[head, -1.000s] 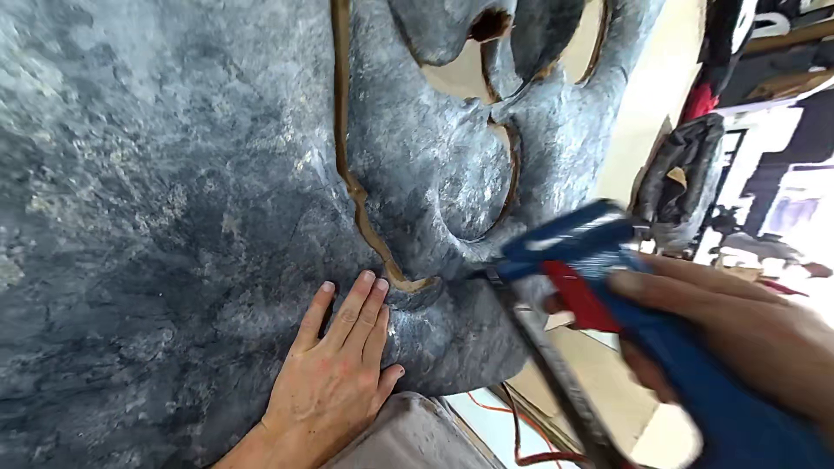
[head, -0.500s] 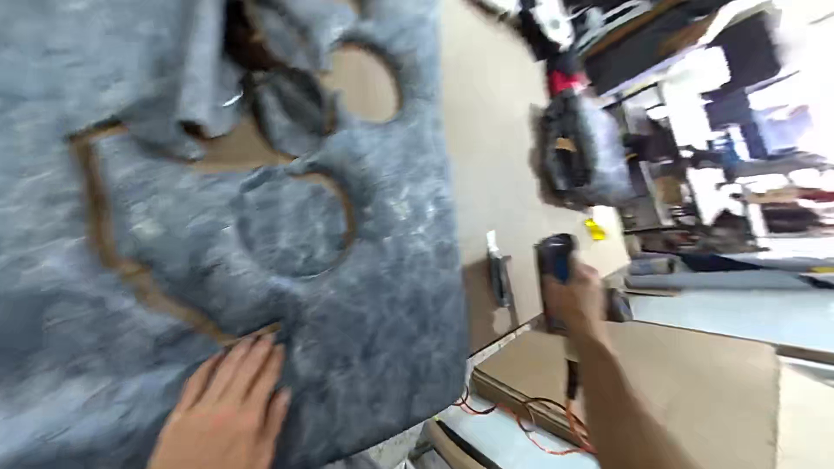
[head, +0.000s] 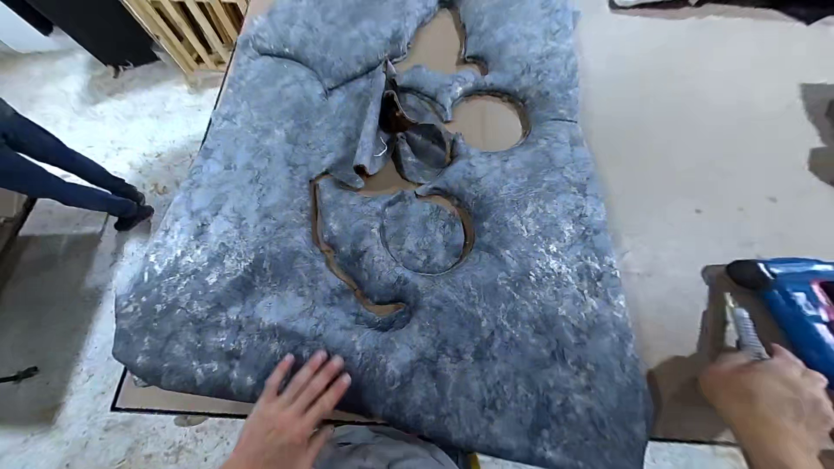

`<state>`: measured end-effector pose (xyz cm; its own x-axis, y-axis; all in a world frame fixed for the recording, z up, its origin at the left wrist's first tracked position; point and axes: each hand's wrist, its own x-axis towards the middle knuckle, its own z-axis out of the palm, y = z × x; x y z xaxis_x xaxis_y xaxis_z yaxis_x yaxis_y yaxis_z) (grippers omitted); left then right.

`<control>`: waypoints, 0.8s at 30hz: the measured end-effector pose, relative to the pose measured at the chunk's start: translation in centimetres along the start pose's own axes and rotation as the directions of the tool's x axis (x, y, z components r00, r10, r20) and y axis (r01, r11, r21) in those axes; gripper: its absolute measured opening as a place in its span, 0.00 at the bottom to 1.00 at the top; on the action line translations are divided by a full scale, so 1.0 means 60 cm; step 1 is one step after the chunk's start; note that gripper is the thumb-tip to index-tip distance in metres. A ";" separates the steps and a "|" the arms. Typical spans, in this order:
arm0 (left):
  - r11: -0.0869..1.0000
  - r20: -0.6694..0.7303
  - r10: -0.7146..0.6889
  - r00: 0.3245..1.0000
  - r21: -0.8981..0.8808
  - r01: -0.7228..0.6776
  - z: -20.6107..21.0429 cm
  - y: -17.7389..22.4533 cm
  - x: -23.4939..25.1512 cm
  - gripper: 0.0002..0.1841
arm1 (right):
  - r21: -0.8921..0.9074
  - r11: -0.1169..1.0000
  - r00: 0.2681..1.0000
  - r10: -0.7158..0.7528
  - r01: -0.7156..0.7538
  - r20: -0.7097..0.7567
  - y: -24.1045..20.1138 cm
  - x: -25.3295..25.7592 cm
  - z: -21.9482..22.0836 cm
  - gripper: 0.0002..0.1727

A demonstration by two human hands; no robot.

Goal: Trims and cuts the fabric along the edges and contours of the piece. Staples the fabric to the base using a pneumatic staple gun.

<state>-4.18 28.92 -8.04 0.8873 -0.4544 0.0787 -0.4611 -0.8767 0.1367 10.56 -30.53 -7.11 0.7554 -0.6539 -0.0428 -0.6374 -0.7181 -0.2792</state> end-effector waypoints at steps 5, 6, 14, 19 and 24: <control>0.869 -0.301 -0.464 0.833 0.028 0.494 -0.097 -0.252 -0.081 0.42 | 0.687 0.693 0.972 0.212 -0.221 0.099 0.003 -0.168 -0.009 0.21; 0.766 -0.273 -0.625 0.731 -0.036 0.641 -0.116 -0.311 -0.101 0.42 | 0.682 0.697 0.973 0.206 -0.222 0.107 -0.004 -0.204 -0.003 0.26; 0.386 0.177 -0.860 0.479 -0.387 0.837 -0.088 -0.461 -0.100 0.35 | 0.463 0.840 0.959 0.242 -0.283 0.147 -0.085 -0.250 -0.009 0.28; 0.298 0.209 -0.905 0.371 -0.313 0.902 -0.108 -0.497 -0.071 0.40 | 0.610 0.669 0.905 0.327 -0.425 0.272 -0.075 -0.227 0.013 0.28; 0.428 0.151 -0.872 0.466 -0.228 0.875 -0.199 -0.501 -0.102 0.38 | 0.652 0.665 0.926 0.329 -0.365 0.183 -0.079 -0.325 -0.009 0.27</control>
<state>4.18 59.91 -0.86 0.8165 0.5288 -0.2317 0.5771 -0.7368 0.3523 -1.25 -14.51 -4.43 0.5180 -0.7984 -0.3070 -0.6005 -0.0838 -0.7953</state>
